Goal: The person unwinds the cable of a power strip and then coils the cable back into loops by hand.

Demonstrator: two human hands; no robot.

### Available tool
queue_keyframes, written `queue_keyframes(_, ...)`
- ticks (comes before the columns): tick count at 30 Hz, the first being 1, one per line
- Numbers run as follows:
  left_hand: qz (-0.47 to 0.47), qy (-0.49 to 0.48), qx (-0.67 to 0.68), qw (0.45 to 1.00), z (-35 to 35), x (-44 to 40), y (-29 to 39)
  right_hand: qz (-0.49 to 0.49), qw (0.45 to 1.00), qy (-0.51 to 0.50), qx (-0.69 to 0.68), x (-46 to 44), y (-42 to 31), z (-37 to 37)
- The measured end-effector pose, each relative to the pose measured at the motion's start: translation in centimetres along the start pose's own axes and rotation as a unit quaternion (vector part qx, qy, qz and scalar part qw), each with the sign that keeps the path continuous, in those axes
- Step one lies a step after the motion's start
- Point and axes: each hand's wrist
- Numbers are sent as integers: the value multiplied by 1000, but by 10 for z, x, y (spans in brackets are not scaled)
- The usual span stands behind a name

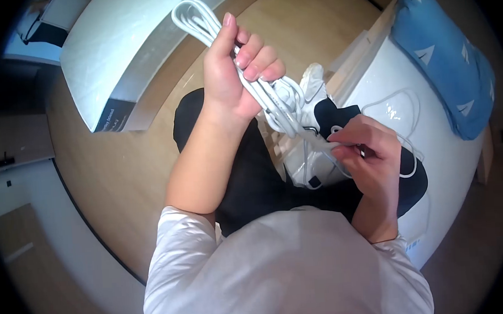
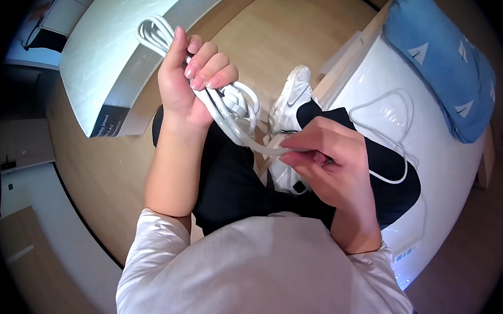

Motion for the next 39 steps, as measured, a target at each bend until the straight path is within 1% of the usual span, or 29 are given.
queue_keyframes(2, 9, -8, 10, 1000, 1, 0, -3, -29, 997, -54, -42, 0, -1, 2)
queue_keyframes(3, 17, -37, 31, 999, 3, 0, -3, -31, 997, -51, -41, -2, -3, 3)
queue_keyframes(5, 32, -91, 74, 993, 5, 1, -6, -80, 988, -131, -29, -6, -7, 4)
queue_keyframes(6, 33, -90, 74, 993, 6, 2, -8, -82, 988, -130, -30, -6, -5, 1)
queue_keyframes(8, 43, -178, 129, 975, 6, 3, -11, -137, 980, -136, -55, -6, 0, -5)
queue_keyframes(9, 52, -255, 133, 956, 12, 0, -12, -138, 979, -135, -58, -8, 3, -4)
queue_keyframes(10, 55, -252, 134, 957, 13, 1, -13, -127, 979, -153, -39, -11, 8, -2)
queue_keyframes(13, 88, -367, 158, 913, 10, 0, -20, -121, 977, -174, 9, -21, 12, 5)
queue_keyframes(14, 92, -367, 160, 912, 8, 0, -22, -121, 975, -182, 39, -24, 14, 8)
queue_keyframes(15, 110, -344, 159, 919, 4, 2, -24, -80, 974, -203, 69, -25, 19, 11)
queue_keyframes(16, 128, -319, 158, 925, 1, 5, -26, -84, 974, -200, 66, -25, 21, 14)
queue_keyframes(17, 141, -292, 148, 934, 0, 8, -25, -60, 968, -241, 19, -26, 21, 19)
queue_keyframes(18, 146, -289, 150, 934, -1, 8, -23, -35, 959, -281, -28, -28, 24, 23)
queue_keyframes(19, 147, -280, 158, 935, -3, 8, -21, -10, 952, -298, -65, -29, 32, 29)
queue_keyframes(20, 149, -270, 166, 937, -5, 8, -19, -16, 953, -293, -69, -26, 44, 32)
queue_keyframes(21, 126, -252, 153, 947, -10, 9, -16, -41, 946, -291, -133, -21, 60, 32)
queue_keyframes(22, 135, -248, 157, 946, -11, 8, -12, -67, 935, -285, -197, -15, 75, 31)
queue_keyframes(23, 111, -267, 163, 943, -11, 8, -10, -122, 906, -295, -278, -7, 86, 31)
queue_keyframes(24, 86, -286, 168, 939, -12, 7, -7, -127, 906, -290, -281, -4, 95, 30)
queue_keyframes(26, 88, -267, 192, 940, -15, 7, -5, -36, 924, -337, -177, -3, 109, 31)
queue_keyframes(28, 95, -282, 214, 930, -14, 9, -7, 1, 929, -319, -186, -2, 116, 27)
queue_keyframes(30, 106, -301, 216, 923, -11, 7, -11, 1, 943, -310, -118, -8, 109, 31)
queue_keyframes(31, 142, -287, 199, 926, -10, 7, -13, -3, 945, -308, -112, -12, 102, 34)
queue_keyframes(33, 202, -259, 190, 925, -4, 8, -19, -37, 974, -193, -114, -16, 84, 39)
queue_keyframes(34, 204, -263, 192, 923, -1, 8, -20, -37, 975, -191, -109, -19, 74, 44)
queue_keyframes(36, 299, -186, 130, 927, 2, 9, -21, -33, 989, -142, -16, -24, 55, 51)
queue_keyframes(37, 313, -166, 94, 930, 1, 11, -24, -96, 988, -118, -29, -23, 48, 52)
queue_keyframes(38, 314, -155, 75, 934, -2, 12, -28, -96, 988, -118, -30, -25, 44, 51)
queue_keyframes(39, 313, -125, 30, 941, -8, 15, -31, -78, 992, -93, 35, -27, 41, 49)
Point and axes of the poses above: each hand's wrist, its own x-axis away from the middle knuckle, its own z-axis out of the back of the hand, y = z × x, and after that the axes turned 9 degrees about -y, right-handed
